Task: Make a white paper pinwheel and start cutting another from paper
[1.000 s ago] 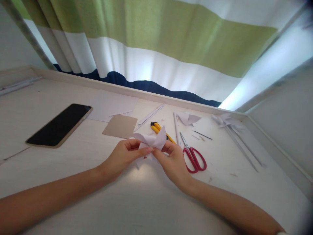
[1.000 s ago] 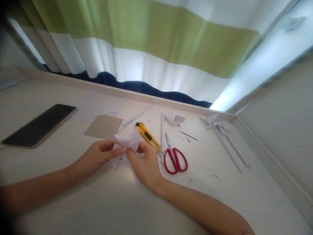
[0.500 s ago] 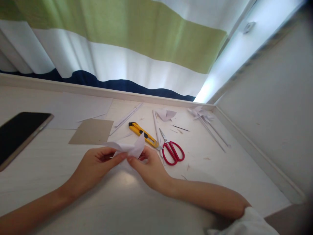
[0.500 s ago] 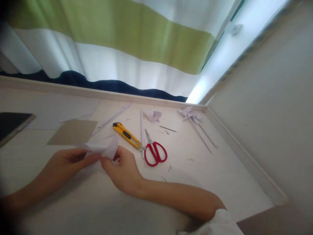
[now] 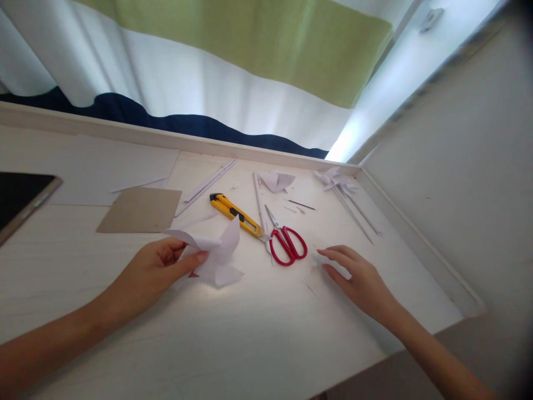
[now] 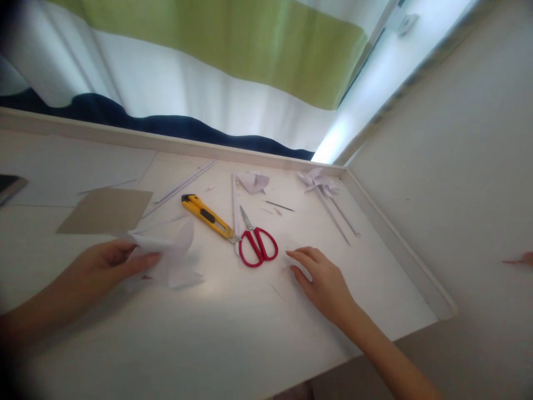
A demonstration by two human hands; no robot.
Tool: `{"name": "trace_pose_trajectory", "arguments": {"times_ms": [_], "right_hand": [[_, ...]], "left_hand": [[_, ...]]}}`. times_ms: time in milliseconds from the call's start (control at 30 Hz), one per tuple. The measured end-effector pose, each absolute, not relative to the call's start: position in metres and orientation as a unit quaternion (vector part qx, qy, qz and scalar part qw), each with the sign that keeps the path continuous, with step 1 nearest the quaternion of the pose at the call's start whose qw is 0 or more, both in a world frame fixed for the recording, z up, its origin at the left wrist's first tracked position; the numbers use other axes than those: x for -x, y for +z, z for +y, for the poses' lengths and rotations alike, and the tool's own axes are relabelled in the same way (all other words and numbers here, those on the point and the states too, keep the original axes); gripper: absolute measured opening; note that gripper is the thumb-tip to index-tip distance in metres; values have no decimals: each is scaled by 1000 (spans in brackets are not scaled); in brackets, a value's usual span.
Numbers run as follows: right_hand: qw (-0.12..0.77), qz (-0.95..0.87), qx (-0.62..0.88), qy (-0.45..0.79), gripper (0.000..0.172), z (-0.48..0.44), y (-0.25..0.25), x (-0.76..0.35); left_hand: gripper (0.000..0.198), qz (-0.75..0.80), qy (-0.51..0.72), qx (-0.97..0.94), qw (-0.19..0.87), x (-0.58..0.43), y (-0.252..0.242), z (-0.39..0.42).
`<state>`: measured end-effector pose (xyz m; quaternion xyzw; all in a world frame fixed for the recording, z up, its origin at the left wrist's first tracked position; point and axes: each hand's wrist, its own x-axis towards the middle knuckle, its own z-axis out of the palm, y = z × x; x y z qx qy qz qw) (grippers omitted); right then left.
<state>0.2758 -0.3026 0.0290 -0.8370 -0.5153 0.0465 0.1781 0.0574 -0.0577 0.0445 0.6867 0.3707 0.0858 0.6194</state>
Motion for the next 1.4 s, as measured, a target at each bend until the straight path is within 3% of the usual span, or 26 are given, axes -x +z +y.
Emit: {"name": "trace_pose_trajectory", "arguments": {"times_ms": [133,333,467,667,1033,1400], "right_hand": [[113,-544,831,32,23,-308,14,-277],[179,-574,799,-19,12,-294,17,-257],[232,-682,690,-70,23,-265,34,-228],[227,-803,545,-77,36,-209,41,-190],[206,-809,542,-97,40,-197,19,-188],[201,-813,535,-117,31,-194,20,-186]], "left_hand": [[13,359,67,-671,645,-58,38,-59],[20,323,36,-623,711,-53,25,-57],[18,306,44,-595,742,-51,21,-57],[14,280,40,-577,766,-47,21,-58],[12,244,39,-566,787,-44,10,-59],[11,247,28,-595,765,-44,14,-58]]}}
